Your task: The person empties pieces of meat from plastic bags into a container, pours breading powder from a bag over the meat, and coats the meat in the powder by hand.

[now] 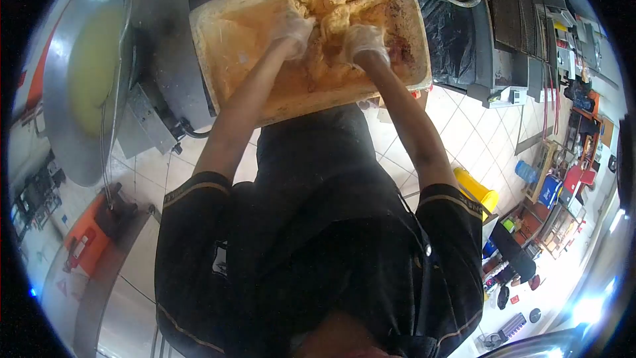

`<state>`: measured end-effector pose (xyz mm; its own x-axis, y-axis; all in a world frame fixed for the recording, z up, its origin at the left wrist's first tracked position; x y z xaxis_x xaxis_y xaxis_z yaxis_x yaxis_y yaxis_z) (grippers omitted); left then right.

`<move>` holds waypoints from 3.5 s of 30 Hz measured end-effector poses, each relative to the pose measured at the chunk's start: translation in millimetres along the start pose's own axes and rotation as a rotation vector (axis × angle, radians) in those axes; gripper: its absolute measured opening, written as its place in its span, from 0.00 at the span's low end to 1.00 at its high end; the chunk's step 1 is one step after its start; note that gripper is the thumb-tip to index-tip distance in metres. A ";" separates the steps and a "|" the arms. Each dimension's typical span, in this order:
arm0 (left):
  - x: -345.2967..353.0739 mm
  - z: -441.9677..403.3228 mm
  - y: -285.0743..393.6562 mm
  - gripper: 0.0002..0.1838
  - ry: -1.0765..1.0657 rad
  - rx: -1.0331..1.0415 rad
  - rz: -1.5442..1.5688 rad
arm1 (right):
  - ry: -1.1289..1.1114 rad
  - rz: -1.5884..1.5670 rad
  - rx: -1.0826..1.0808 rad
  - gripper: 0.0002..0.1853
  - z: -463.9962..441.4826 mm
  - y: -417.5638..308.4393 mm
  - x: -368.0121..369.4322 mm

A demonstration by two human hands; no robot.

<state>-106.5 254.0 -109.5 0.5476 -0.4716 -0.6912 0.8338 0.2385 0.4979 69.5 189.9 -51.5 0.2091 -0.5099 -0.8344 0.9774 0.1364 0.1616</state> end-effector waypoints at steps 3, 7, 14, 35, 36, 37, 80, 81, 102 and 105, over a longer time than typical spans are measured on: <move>0.0 13.6 8.7 0.35 0.162 -0.069 -0.006 | 0.425 -0.028 -0.165 0.18 -45.6 0.4 80.3; -41.2 53.5 16.1 0.31 0.069 0.019 0.336 | 0.122 -0.330 0.056 0.17 -30.0 3.0 22.6; 13.4 -14.1 -90.3 0.49 -0.271 0.271 0.173 | 0.142 -0.632 -0.341 0.17 -18.4 -0.9 -15.2; -15.5 21.1 32.5 0.48 -0.391 0.503 -0.270 | -0.062 -0.888 -0.120 0.36 -48.6 50.8 24.2; -14.3 20.3 33.8 0.46 -0.408 0.466 -0.088 | -0.067 -0.934 -0.123 0.36 -50.8 50.2 30.1; -14.2 19.9 35.1 0.45 -0.414 0.430 0.086 | -0.069 -0.985 -0.122 0.36 -53.9 49.2 34.7; -13.3 16.9 82.7 0.22 -0.263 0.459 0.060 | 0.304 -0.710 -0.338 0.30 -53.9 77.9 -22.4; -5.8 4.3 50.0 0.23 -0.143 0.477 -0.127 | 0.329 -0.707 -0.373 0.30 -52.5 77.3 -23.5; 107.8 47.5 -33.0 0.27 -0.720 0.154 1.015 | 0.038 -0.985 -0.154 0.28 6.1 29.0 31.4; 82.4 84.9 8.0 0.22 -0.713 -0.100 1.209 | 0.112 -1.120 -0.641 0.28 -8.7 26.7 75.0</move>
<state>-60.7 145.0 -118.0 0.7921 -0.2507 0.5565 -0.1023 0.8443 0.5260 111.0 162.7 -114.3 -0.7422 -0.5412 -0.3954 0.4220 0.0809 -0.9030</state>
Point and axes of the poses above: each hand's wrist, its own z-axis away from the middle knuckle, its own x-axis out of the palm, y = z × x, the point moved 8 cm from there along -z, towards the middle knuckle, and after that the axes turned 1 degree about -x, right-handed, at the moved point
